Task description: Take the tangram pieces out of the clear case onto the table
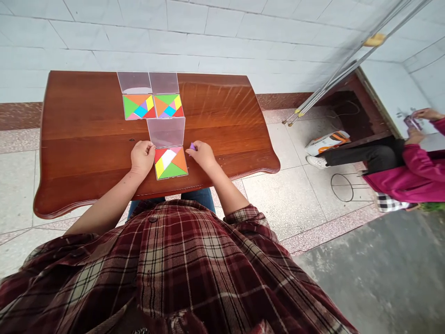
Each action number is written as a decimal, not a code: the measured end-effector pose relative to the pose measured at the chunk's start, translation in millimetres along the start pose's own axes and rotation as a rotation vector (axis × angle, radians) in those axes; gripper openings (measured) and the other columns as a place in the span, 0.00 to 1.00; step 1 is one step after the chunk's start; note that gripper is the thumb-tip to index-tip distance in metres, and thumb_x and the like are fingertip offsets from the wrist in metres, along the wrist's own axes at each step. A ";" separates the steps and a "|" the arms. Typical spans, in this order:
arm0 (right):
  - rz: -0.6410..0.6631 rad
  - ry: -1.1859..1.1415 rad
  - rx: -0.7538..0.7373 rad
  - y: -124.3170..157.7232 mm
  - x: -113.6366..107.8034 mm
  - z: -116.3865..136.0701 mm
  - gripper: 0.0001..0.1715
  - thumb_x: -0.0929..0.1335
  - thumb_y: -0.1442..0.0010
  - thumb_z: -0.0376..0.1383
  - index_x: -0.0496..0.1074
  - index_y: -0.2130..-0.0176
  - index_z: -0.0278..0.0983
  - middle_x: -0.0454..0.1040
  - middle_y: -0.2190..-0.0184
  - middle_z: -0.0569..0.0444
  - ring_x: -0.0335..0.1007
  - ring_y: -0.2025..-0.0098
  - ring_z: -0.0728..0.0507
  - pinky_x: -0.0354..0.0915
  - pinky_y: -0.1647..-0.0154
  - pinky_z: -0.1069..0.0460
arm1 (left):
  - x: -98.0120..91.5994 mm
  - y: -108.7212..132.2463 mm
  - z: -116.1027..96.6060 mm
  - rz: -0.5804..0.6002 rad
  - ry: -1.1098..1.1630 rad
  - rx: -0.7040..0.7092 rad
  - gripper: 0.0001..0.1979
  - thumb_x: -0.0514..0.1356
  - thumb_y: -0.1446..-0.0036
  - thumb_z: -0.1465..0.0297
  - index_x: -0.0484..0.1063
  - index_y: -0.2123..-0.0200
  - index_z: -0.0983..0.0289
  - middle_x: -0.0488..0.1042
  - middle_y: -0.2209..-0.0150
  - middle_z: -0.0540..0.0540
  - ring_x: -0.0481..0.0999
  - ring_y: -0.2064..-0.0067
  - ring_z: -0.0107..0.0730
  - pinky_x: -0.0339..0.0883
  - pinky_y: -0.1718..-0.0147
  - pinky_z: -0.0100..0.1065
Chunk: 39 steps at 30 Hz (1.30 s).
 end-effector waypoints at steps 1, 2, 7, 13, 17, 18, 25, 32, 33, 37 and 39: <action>-0.019 0.040 0.029 -2.1 -9.7 -11.5 0.10 0.69 0.45 0.37 0.64 0.74 0.38 0.66 0.76 0.60 0.60 0.72 0.49 0.57 0.66 0.53 | -0.1 -0.3 0.5 -0.003 0.001 0.000 0.10 0.54 0.44 0.74 0.58 0.77 0.59 0.63 0.74 0.52 0.67 0.64 0.37 0.63 0.62 0.37; -0.028 0.078 0.057 -3.8 -17.7 -21.3 0.09 0.70 0.45 0.37 0.66 0.72 0.37 0.68 0.75 0.59 0.61 0.71 0.49 0.58 0.65 0.53 | -0.2 -0.6 0.9 -0.008 0.003 0.002 0.10 0.54 0.45 0.74 0.59 0.77 0.59 0.63 0.75 0.52 0.67 0.64 0.37 0.63 0.62 0.37; -0.179 0.255 0.080 0.0 -45.2 -23.6 0.12 0.69 0.44 0.35 0.72 0.58 0.33 0.75 0.59 0.46 0.70 0.60 0.42 0.64 0.55 0.48 | -0.9 -0.3 3.0 -0.027 0.006 0.004 0.09 0.55 0.45 0.73 0.60 0.76 0.59 0.64 0.74 0.52 0.66 0.65 0.35 0.63 0.62 0.36; 0.161 0.154 -0.193 24.7 28.7 50.4 0.10 0.67 0.39 0.33 0.72 0.56 0.36 0.76 0.58 0.51 0.72 0.56 0.44 0.65 0.51 0.50 | -1.2 -0.8 2.9 -0.030 -0.005 0.006 0.09 0.55 0.44 0.73 0.60 0.76 0.59 0.64 0.73 0.51 0.66 0.65 0.35 0.62 0.63 0.36; 0.219 0.257 -0.189 39.9 75.7 84.4 0.20 0.69 0.39 0.38 0.68 0.49 0.32 0.72 0.50 0.42 0.71 0.50 0.40 0.65 0.49 0.47 | -0.6 -0.8 1.6 -0.020 -0.010 -0.002 0.09 0.55 0.44 0.74 0.59 0.76 0.59 0.65 0.73 0.51 0.66 0.66 0.34 0.62 0.63 0.35; 0.214 0.290 -0.165 42.0 81.6 88.2 0.24 0.70 0.40 0.39 0.66 0.48 0.32 0.71 0.48 0.40 0.72 0.50 0.38 0.66 0.49 0.46 | -0.1 -0.7 1.5 -0.016 -0.010 -0.006 0.09 0.55 0.44 0.74 0.60 0.76 0.59 0.66 0.72 0.51 0.66 0.65 0.34 0.63 0.63 0.35; 0.241 0.275 -0.014 40.6 88.2 82.2 0.36 0.74 0.46 0.38 0.60 0.44 0.32 0.70 0.47 0.38 0.73 0.50 0.36 0.68 0.52 0.46 | 2.1 -1.4 1.0 -0.008 -0.009 -0.013 0.10 0.55 0.44 0.75 0.59 0.76 0.60 0.65 0.72 0.52 0.67 0.64 0.35 0.63 0.61 0.36; 0.210 0.074 -0.045 25.4 91.4 68.2 0.19 0.69 0.44 0.36 0.66 0.52 0.38 0.74 0.65 0.55 0.72 0.61 0.42 0.67 0.58 0.48 | 4.0 -2.1 1.9 0.000 0.007 -0.005 0.10 0.55 0.44 0.75 0.59 0.75 0.60 0.65 0.71 0.51 0.67 0.63 0.35 0.63 0.59 0.36; 0.214 0.037 -0.060 23.0 89.5 65.8 0.14 0.68 0.43 0.37 0.68 0.56 0.38 0.73 0.67 0.56 0.71 0.63 0.43 0.66 0.59 0.49 | 3.7 -2.1 2.2 -0.005 0.009 0.000 0.09 0.55 0.43 0.75 0.59 0.75 0.60 0.65 0.71 0.51 0.67 0.63 0.35 0.64 0.59 0.36; 0.134 -0.120 -0.073 11.2 53.4 41.8 0.06 0.66 0.42 0.37 0.69 0.65 0.35 0.72 0.70 0.56 0.68 0.66 0.47 0.64 0.63 0.52 | 3.0 -2.3 3.3 -0.010 0.021 0.013 0.10 0.55 0.44 0.76 0.59 0.75 0.60 0.65 0.71 0.51 0.67 0.63 0.35 0.64 0.57 0.36; 0.024 -0.093 -0.003 5.8 21.4 17.6 0.07 0.66 0.40 0.38 0.69 0.66 0.35 0.71 0.71 0.56 0.67 0.68 0.47 0.63 0.64 0.52 | 3.0 -2.6 3.7 -0.006 0.028 0.007 0.10 0.55 0.43 0.75 0.59 0.75 0.60 0.65 0.72 0.51 0.67 0.63 0.35 0.65 0.56 0.37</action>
Point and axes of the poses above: each hand's wrist, its own y-axis away from the middle knuckle, its own x-axis out of the palm, z = x × y, the point moved 8 cm from there along -y, towards the middle knuckle
